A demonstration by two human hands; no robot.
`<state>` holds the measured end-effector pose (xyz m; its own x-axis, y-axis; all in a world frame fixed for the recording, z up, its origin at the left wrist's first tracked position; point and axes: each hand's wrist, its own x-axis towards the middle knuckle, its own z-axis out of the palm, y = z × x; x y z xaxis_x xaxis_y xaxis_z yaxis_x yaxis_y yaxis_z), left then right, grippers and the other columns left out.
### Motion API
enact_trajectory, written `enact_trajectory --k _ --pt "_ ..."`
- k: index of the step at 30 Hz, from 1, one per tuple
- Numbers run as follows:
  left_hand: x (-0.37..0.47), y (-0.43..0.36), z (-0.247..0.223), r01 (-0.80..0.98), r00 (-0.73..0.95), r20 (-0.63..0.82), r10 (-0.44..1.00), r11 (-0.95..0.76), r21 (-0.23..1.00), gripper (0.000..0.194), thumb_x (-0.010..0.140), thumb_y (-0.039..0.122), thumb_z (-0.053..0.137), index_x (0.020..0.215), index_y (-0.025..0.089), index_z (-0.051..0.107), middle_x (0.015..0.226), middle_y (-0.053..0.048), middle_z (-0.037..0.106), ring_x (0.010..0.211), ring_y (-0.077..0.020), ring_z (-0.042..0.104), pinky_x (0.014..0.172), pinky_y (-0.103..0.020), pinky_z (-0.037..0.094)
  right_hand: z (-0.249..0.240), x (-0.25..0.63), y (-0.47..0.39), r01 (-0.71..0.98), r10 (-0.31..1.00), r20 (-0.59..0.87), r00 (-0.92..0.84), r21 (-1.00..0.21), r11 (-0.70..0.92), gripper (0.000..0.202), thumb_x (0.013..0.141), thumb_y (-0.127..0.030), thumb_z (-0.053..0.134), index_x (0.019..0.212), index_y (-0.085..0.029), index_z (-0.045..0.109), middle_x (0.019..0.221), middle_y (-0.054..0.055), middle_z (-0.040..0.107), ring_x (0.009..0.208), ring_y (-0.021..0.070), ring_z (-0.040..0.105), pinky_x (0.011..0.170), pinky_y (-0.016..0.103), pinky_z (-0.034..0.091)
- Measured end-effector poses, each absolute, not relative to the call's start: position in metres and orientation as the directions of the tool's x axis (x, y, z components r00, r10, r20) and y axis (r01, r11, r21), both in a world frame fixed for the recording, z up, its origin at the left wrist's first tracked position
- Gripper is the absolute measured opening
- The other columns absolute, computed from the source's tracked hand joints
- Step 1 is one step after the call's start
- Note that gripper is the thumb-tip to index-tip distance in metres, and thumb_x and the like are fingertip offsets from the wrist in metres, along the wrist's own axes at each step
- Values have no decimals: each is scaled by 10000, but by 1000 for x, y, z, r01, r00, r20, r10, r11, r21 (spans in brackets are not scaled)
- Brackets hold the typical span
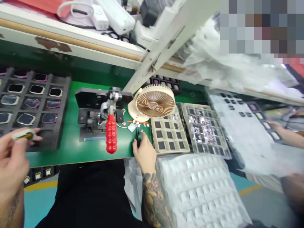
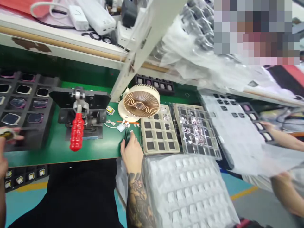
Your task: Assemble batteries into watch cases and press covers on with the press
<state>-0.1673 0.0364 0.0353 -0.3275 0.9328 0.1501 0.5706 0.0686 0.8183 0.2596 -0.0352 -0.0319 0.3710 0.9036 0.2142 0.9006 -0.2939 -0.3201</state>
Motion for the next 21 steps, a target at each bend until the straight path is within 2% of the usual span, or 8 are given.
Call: enact_trajectory --k 1,3,6,8,10,15,18,21 --pt "-145 32 35 442 -318 155 935 1 897 305 1001 429 717 1296 470 781 1122 148 860 841 -274 814 788 -540 688 -38 260 -38 884 902 207 380 -369 -288 481 1009 -302 602 1465 -160 663 1025 110 746 848 238 670 755 341 529" --pt "-100 25 29 201 -215 44 976 0 980 351 973 396 781 1322 426 791 1002 76 871 658 -218 777 629 -432 659 -43 258 -44 822 895 208 393 -515 -241 398 1035 -274 550 1381 -192 730 978 79 742 823 216 668 780 342 543" --pt "-50 18 8 -89 46 -179 983 182 979 338 1017 401 759 1334 286 774 1022 -43 872 590 -178 751 551 -335 600 -36 252 -52 574 881 211 423 -815 -80 301 1077 -297 538 1195 -219 803 901 50 726 801 202 686 775 352 569" --pt "-30 18 -6 -196 182 -251 951 285 938 395 1017 401 770 1363 212 737 1047 -101 865 632 -190 774 572 -314 597 -26 243 -53 329 887 212 410 -942 73 299 1081 -297 551 1263 -240 781 955 60 738 863 223 730 777 378 598" --pt "-18 19 -13 -217 254 -264 930 321 922 460 996 398 803 1386 173 707 1021 -117 859 661 -201 787 592 -302 599 -16 229 -48 207 889 249 383 -962 180 306 1053 -254 620 1326 -272 756 992 60 732 897 233 741 786 403 614" --pt "-6 17 -9 -118 207 -229 951 257 959 412 1009 362 793 1362 165 712 946 -84 850 713 -188 802 616 -259 599 0 187 -27 280 818 476 323 -874 397 288 989 -119 717 1186 -297 829 877 34 747 789 211 709 720 395 608" --pt "-4 15 -1 -85 172 -203 964 220 972 399 1006 348 798 1352 166 719 974 -85 859 757 -201 824 646 -272 638 0 171 -19 214 834 442 331 -896 389 294 976 -115 746 1183 -307 829 972 49 803 846 222 766 692 377 649" --pt "-4 14 4 -62 139 -164 977 174 983 395 999 344 810 1338 160 724 941 -78 862 755 -218 840 667 -291 672 -5 164 -17 208 861 401 313 -913 350 263 972 -124 762 1156 -301 826 1049 61 833 934 238 810 745 386 693"
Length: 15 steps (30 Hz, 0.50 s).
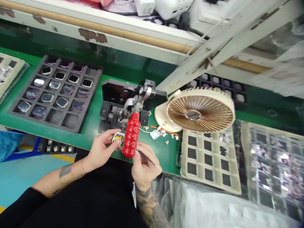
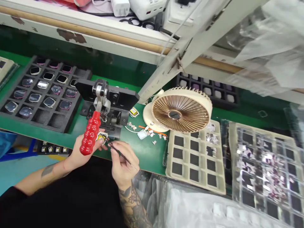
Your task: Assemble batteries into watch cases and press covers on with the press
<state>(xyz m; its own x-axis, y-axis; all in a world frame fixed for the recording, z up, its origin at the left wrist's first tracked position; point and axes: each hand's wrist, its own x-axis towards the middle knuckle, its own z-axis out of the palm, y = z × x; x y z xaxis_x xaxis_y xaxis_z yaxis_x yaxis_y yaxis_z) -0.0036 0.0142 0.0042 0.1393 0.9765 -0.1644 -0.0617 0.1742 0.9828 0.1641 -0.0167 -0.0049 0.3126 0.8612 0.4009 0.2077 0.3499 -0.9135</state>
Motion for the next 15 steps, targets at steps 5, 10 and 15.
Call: enact_trajectory --k 5,10,15 --pt "-5 13 6 -66 117 -113 987 121 990 386 1000 345 812 1330 163 729 926 -63 866 733 -218 846 641 -286 679 -12 161 -17 232 870 405 283 -909 347 261 985 -126 741 1163 -299 820 1056 65 849 935 249 829 754 404 714" --pt "-6 11 5 -75 129 -103 986 113 991 394 995 320 814 1348 166 730 922 -60 872 723 -213 845 652 -280 679 -11 158 -16 231 881 391 266 -913 336 235 978 -137 756 1147 -284 829 1038 69 855 943 269 837 832 460 720" --pt "-6 10 2 -88 131 -96 987 108 990 399 995 297 808 1362 159 732 938 -62 875 714 -205 844 649 -271 674 -7 156 -14 188 901 286 326 -954 235 107 990 -184 761 1050 -240 830 981 80 842 903 253 826 797 432 717"
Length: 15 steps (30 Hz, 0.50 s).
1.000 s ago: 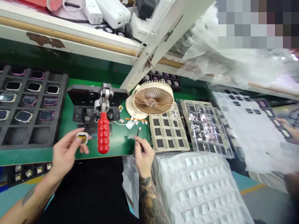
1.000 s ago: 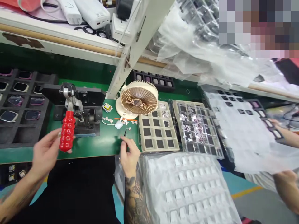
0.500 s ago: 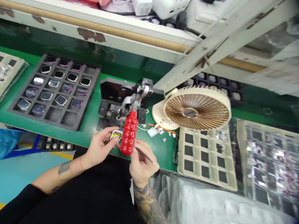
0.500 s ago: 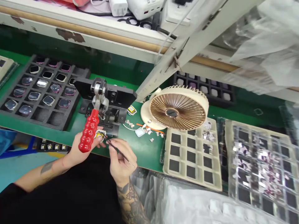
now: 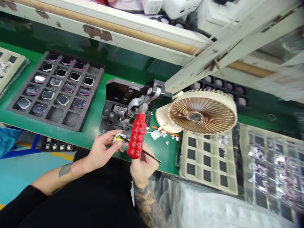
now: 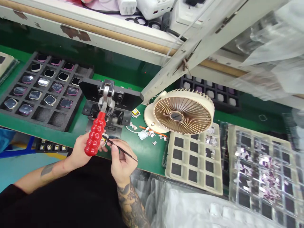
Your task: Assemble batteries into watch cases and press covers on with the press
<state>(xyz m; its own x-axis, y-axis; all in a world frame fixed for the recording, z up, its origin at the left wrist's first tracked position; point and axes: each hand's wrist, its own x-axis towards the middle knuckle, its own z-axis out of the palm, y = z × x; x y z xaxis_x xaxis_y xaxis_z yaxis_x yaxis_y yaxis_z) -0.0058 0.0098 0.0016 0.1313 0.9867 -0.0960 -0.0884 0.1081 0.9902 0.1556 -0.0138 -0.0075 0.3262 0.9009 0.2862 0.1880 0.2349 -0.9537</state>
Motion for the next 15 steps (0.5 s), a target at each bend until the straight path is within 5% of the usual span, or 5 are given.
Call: enact_trajectory --k 12,15 --pt "-7 10 0 -11 122 -98 988 100 995 423 979 263 819 1381 148 750 987 -84 882 723 -212 845 708 -286 700 -17 158 -19 239 892 338 301 -932 272 127 981 -217 777 1087 -266 827 962 72 832 909 259 815 824 458 709" --pt "-6 9 -2 -40 138 -115 984 121 992 443 982 260 815 1399 132 738 954 -86 874 716 -212 842 670 -276 688 -17 158 -16 140 912 241 331 -969 205 79 988 -250 789 1051 -235 833 969 77 836 863 237 811 802 412 702"
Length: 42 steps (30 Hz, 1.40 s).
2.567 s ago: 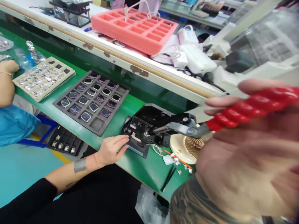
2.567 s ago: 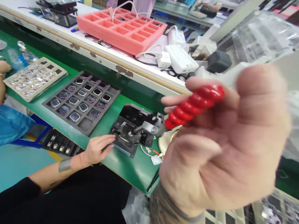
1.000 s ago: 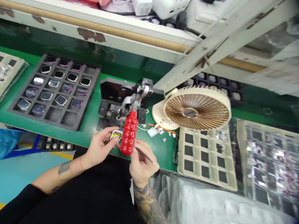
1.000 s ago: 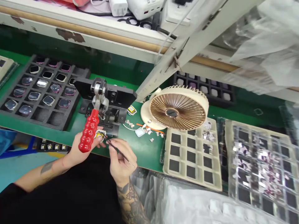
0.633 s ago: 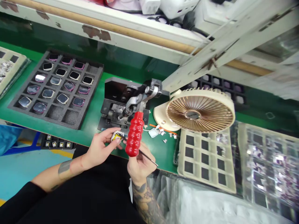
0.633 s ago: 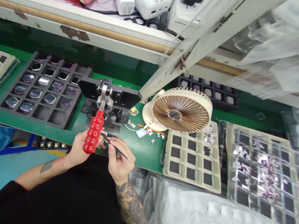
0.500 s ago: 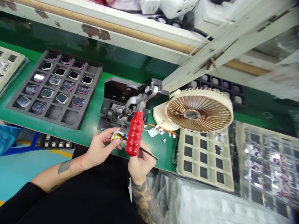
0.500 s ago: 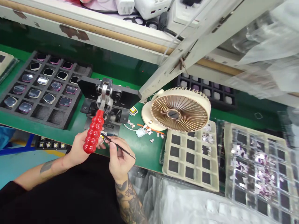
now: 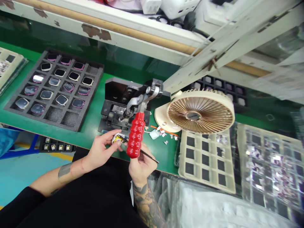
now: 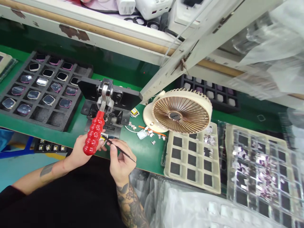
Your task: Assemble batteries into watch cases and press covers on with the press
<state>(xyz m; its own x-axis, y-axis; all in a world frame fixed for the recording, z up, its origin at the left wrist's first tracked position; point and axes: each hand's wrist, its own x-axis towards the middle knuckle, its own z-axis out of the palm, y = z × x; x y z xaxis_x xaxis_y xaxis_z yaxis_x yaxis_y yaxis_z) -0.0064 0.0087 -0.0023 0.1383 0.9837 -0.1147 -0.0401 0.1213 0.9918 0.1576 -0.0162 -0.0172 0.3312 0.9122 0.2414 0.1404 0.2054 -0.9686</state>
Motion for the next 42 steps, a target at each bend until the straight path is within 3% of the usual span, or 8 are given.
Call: enact_trajectory --k 6,10,13,25,31,36,39,42 --pt "-4 7 -4 -155 179 -139 974 168 974 442 999 280 803 1402 118 724 929 -81 862 743 -206 837 663 -265 675 -18 158 -20 -254 963 -41 265 -967 28 176 1048 -376 749 1082 -212 806 866 47 820 726 194 786 687 329 673" --pt "-4 11 -5 -205 131 -165 978 190 960 460 970 320 844 1371 124 732 1058 -122 873 789 -223 844 714 -299 694 -10 163 -31 -163 983 97 154 -979 122 103 1021 -255 765 1097 -243 834 977 68 838 832 220 818 738 358 695" --pt "-3 14 -5 -235 108 -204 973 225 946 486 980 347 837 1388 114 713 1054 -136 870 729 -216 832 658 -292 670 -7 168 -31 -37 921 224 319 -968 248 146 1009 -205 762 1119 -259 841 1031 72 836 928 229 826 791 362 704" --pt "1 16 -11 -483 199 -420 886 461 744 573 956 558 825 1298 107 737 1035 -159 852 718 -223 813 662 -316 648 -12 188 -27 -158 929 133 347 -967 198 88 1047 -295 719 1076 -242 782 928 41 795 702 178 755 640 331 648" --pt "-8 14 -23 -251 171 -315 934 350 902 520 930 414 881 1341 143 714 1067 -141 858 761 -221 815 691 -310 642 44 273 -35 214 777 434 456 -901 378 45 1008 -219 737 1024 -248 768 857 34 731 784 199 732 593 298 591" --pt "-12 9 -36 -33 259 -146 955 160 987 322 1025 417 763 1212 156 762 1094 -146 857 826 -240 835 748 -331 661 76 296 16 689 884 456 105 -674 266 67 1026 -219 705 980 -229 751 903 35 795 770 171 740 728 311 614" --pt "-13 8 -43 26 282 -92 955 88 996 305 1049 424 728 1200 162 770 1094 -141 857 843 -242 837 776 -339 667 84 274 85 733 845 535 -7 -572 368 103 1051 -243 662 1003 -216 750 917 30 808 764 159 735 768 310 621" --pt "-15 8 -48 37 263 -78 962 70 997 310 1054 440 717 1177 162 779 1098 -146 858 855 -244 834 782 -337 667 85 249 129 704 693 705 152 -569 424 141 1081 -282 644 1112 -225 769 1071 61 823 965 197 778 912 371 656"
